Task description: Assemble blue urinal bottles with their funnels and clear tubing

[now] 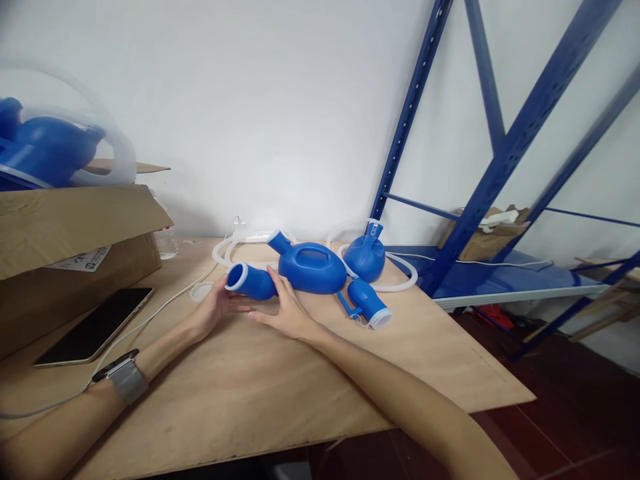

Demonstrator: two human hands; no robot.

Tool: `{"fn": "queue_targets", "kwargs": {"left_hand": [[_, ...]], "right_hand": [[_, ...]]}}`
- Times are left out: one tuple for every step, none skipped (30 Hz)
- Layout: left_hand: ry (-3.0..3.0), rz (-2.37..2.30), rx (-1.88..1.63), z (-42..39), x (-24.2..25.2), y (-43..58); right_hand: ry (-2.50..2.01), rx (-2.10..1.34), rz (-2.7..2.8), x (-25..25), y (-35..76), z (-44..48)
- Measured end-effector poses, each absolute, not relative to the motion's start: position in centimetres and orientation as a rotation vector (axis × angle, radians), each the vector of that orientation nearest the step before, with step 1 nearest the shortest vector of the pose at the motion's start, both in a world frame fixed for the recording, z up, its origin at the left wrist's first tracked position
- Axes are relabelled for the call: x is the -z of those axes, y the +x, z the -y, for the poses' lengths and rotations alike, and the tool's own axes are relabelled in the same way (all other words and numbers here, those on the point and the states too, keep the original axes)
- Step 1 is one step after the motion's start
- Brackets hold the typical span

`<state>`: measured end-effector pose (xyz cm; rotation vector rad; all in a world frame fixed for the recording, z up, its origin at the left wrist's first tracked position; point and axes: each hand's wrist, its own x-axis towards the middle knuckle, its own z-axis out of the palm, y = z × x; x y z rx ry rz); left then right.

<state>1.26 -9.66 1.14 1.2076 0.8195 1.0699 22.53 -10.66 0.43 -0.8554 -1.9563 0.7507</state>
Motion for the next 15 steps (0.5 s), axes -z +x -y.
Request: {"fn": "queue_targets", "kwargs": {"left_hand": [[1.169,-0.828,-1.069,9.5,-1.2,1.4],[1.144,-0.846,-1.064,9.4,-1.3,1.4],[1.133,-0.87,-1.059,9.4,-1.4,1.4],[1.139,-0.906,-1.062,9.3,-1.5,1.4],[1.168,-0.953,-1.081,9.2,-1.7,1.2],[1.222,-1.011,-1.117,9.2,-1.9,0.9],[1.304,-1.084,-1.165,9.1,-2.1,0.6],[1.418,-1.177,-1.218,9.1,-2.4,0.0],[1.56,-1.292,-1.269,9.1,-2.7,-0.5],[1.72,-1.436,-1.304,9.1,-3.0,-1.2],[1.892,-1.602,-1.312,9.1,-3.3,-1.8],[2.048,-1.768,-1.281,9.1,-3.5,-2.4],[2.184,-1.914,-1.21,9.1,-3.7,-2.8],[2.291,-2.03,-1.108,9.1,-3.7,-3.2],[2.361,-2.108,-0.99,9.1,-3.6,-3.5]], "right_hand": [[-0.874,-0.735,1.928,-0.4,22.5,10.6],[-0.894,-0.727,1.889,-0.3,22.4,10.6],[-0.917,-0.731,1.844,-0.3,22.4,10.5],[-0.943,-0.739,1.797,-0.3,22.3,10.4],[-0.971,-0.746,1.753,-0.4,22.3,10.4],[-0.997,-0.745,1.713,-0.4,22.3,10.3],[-1.017,-0.735,1.679,-0.4,22.3,10.2],[-1.028,-0.719,1.655,-0.4,22.3,10.2],[-1.032,-0.7,1.638,-0.5,22.3,10.1],[-1.032,-0.683,1.627,-0.5,22.4,10.1],[-1.029,-0.667,1.619,-0.4,22.4,10.1],[-1.026,-0.652,1.612,-0.4,22.4,10.0],[-1.023,-0.641,1.606,-0.4,22.4,10.0],[-1.02,-0.633,1.6,-0.3,22.5,10.0],[-1.018,-0.627,1.593,-0.2,22.5,9.9]]}}
